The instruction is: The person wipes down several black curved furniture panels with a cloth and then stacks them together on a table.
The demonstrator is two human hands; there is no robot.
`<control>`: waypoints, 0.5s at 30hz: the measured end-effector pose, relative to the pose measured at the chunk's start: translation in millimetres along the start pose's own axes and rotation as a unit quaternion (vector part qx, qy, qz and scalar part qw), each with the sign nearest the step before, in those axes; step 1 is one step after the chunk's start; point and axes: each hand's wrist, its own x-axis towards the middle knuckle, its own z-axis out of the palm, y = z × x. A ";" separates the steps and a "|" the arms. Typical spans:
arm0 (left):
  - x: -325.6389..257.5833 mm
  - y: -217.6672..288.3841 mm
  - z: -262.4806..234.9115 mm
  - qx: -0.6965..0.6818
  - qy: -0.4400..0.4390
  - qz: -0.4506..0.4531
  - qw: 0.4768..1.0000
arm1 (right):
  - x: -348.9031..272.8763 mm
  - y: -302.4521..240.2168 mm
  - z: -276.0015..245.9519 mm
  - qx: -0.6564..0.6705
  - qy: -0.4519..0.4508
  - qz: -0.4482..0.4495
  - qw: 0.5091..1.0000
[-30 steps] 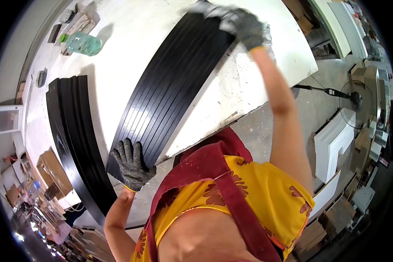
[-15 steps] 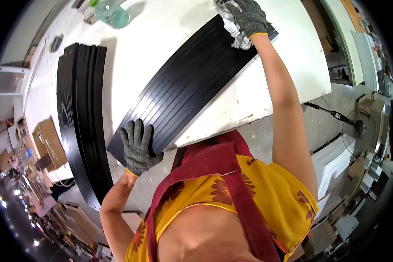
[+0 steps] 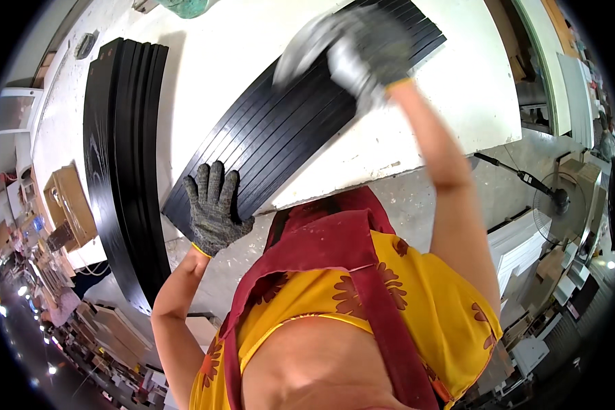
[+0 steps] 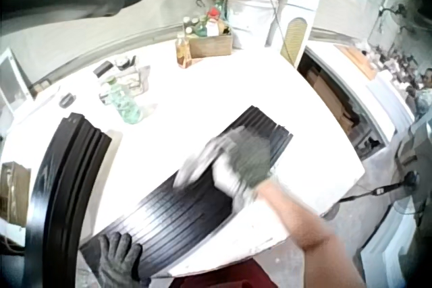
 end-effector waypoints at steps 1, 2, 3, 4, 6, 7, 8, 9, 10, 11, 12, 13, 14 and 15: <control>1.0 -0.8 -1.3 0.002 -0.008 0.000 1.000 | 20.7 59.8 3.3 0.168 -0.094 0.053 0.980; -1.2 -2.9 -1.0 0.000 -0.016 -0.008 1.000 | 73.4 52.2 -78.8 0.064 -0.310 0.326 0.891; 3.8 -3.1 -2.2 0.001 -0.017 0.002 1.000 | 63.0 59.1 -73.7 -0.035 -0.213 0.281 0.935; 6.9 -3.3 -4.6 0.003 -0.017 0.010 1.000 | 44.5 67.0 -49.3 -0.132 -0.115 0.227 0.958; 2.8 -0.7 -3.5 0.007 -0.012 0.003 1.000 | 44.2 29.0 -55.0 0.002 -0.062 0.168 0.984; 1.5 0.7 -2.4 0.007 -0.010 -0.003 1.000 | 36.7 -8.9 -67.4 0.129 -0.057 0.129 0.982; 1.0 1.1 -2.4 0.007 -0.010 -0.002 1.000 | 21.2 -53.3 -78.7 0.337 -0.077 0.113 0.932; 3.1 -0.9 -1.9 0.009 -0.009 0.005 1.000 | 0.7 -101.3 -89.6 0.728 -0.102 0.180 0.654; 2.2 -4.7 3.7 0.001 0.005 0.015 1.000 | -16.0 -142.7 -107.6 0.847 -0.133 0.203 0.472; -0.7 -8.3 11.0 -0.004 0.019 0.025 1.000 | -30.0 -176.5 -128.1 0.806 -0.152 0.143 0.554; -1.4 -8.7 12.5 -0.009 0.032 0.033 0.999 | -41.7 -199.5 -140.3 0.605 -0.132 -0.020 0.785; 1.2 -2.8 7.6 0.009 0.001 0.013 1.000 | -43.4 -206.5 -145.1 0.329 -0.101 -0.180 0.922; -2.3 -5.0 9.2 0.014 0.005 0.022 1.000 | -43.0 -196.1 -139.1 0.370 -0.086 -0.130 0.916; -1.1 -3.8 8.8 0.011 0.007 0.023 1.000 | -41.2 -173.1 -127.9 0.409 -0.071 -0.080 0.906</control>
